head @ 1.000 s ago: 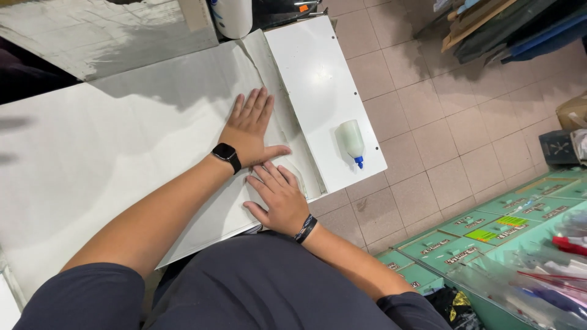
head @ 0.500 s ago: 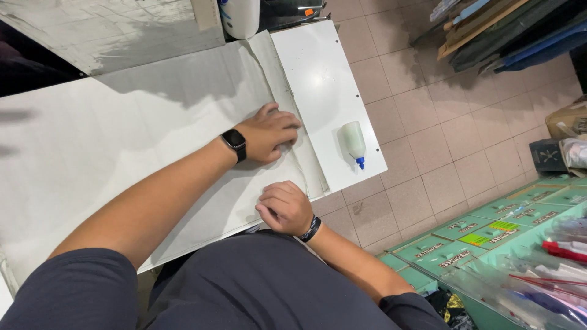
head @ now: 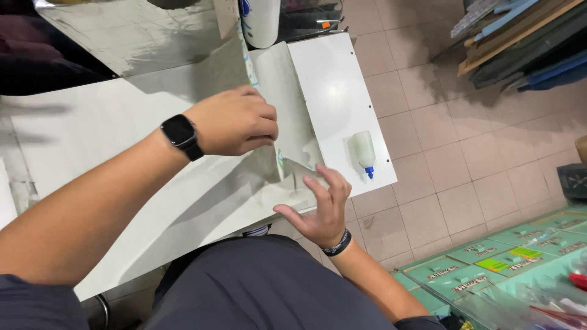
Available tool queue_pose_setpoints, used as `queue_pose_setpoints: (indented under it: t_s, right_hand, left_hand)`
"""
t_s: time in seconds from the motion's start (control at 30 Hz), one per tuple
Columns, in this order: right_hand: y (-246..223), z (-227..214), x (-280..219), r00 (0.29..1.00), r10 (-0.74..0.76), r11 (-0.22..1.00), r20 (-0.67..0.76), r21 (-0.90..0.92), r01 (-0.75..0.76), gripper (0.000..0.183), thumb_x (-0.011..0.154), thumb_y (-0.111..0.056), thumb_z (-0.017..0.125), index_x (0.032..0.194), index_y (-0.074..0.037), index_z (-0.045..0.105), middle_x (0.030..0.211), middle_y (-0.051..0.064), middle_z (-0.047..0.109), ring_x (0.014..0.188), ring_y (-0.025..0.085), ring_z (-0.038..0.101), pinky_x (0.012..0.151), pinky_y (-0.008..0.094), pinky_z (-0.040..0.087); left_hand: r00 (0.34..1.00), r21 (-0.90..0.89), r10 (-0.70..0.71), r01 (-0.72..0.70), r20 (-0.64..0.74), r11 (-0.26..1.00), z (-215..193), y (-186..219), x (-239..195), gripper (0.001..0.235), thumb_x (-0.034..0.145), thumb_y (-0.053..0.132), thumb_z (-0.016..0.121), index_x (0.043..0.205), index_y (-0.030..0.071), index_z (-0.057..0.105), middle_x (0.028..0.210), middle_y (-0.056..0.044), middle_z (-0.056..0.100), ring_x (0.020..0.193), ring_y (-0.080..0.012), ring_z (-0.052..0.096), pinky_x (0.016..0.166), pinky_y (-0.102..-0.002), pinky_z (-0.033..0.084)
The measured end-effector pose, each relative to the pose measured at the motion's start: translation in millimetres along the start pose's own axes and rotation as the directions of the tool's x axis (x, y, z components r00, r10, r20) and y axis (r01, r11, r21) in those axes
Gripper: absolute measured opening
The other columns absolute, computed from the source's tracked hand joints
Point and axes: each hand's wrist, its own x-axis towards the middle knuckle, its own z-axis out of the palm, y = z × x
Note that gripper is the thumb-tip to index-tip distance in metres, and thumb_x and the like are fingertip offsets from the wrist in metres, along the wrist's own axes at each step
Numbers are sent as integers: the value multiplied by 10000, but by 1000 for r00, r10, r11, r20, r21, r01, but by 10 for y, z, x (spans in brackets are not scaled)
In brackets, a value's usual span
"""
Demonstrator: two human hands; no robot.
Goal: Applying glue to the edges of a large sheet of patterned paper and folding it to create a sleeve or envelope.
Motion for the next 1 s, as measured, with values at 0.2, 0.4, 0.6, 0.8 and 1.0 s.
queue_pose_setpoints:
  t_s: [0.2,0.4,0.6,0.8,1.0]
  right_hand:
    - [43,-67,309,952,237,964,195,-170,-206,783,848,-360,870,1439,-41,467,1476,262,440,1355,429,447,1086,521,305]
    - [354,-108,239,608,571,821,551,-373,-432,692,916,-379,764,1423,10,498,1245,254,593,1184,415,615,990,503,477]
    - [313,-200,186,383,707,706,594,-574,-414,538,936,-518,699,1233,-69,690,963,101,744,917,258,713,820,389,469]
    - [73,-316,337,140,769,596,624,-620,-511,566,919,-426,705,1267,19,667,1037,224,774,911,342,777,711,407,596]
    - [-314,-305,22,94,685,551,723,-429,-715,365,934,-263,676,1071,71,727,794,153,768,614,207,707,587,316,555]
  left_hand:
    - [992,80,-105,111,-73,991,-298,83,-224,206,1066,401,561,996,231,654,963,105,704,999,-130,689,1095,-371,462]
    - [832,25,-354,381,426,924,3,251,-471,279,1041,421,523,1228,241,625,1272,55,679,1196,-167,656,1091,-378,460]
    - [724,-108,-435,569,535,815,331,715,-1109,403,1025,459,527,1368,256,584,1512,37,537,1429,-170,485,1210,-414,346]
    - [706,-148,-559,668,435,729,544,1062,-1668,466,999,507,561,1402,275,543,1562,-10,462,1491,-214,392,1238,-475,276]
    - [675,-417,-584,738,451,531,507,1764,-2086,313,1014,463,556,1169,223,683,1195,-8,724,1176,-229,668,1039,-406,486]
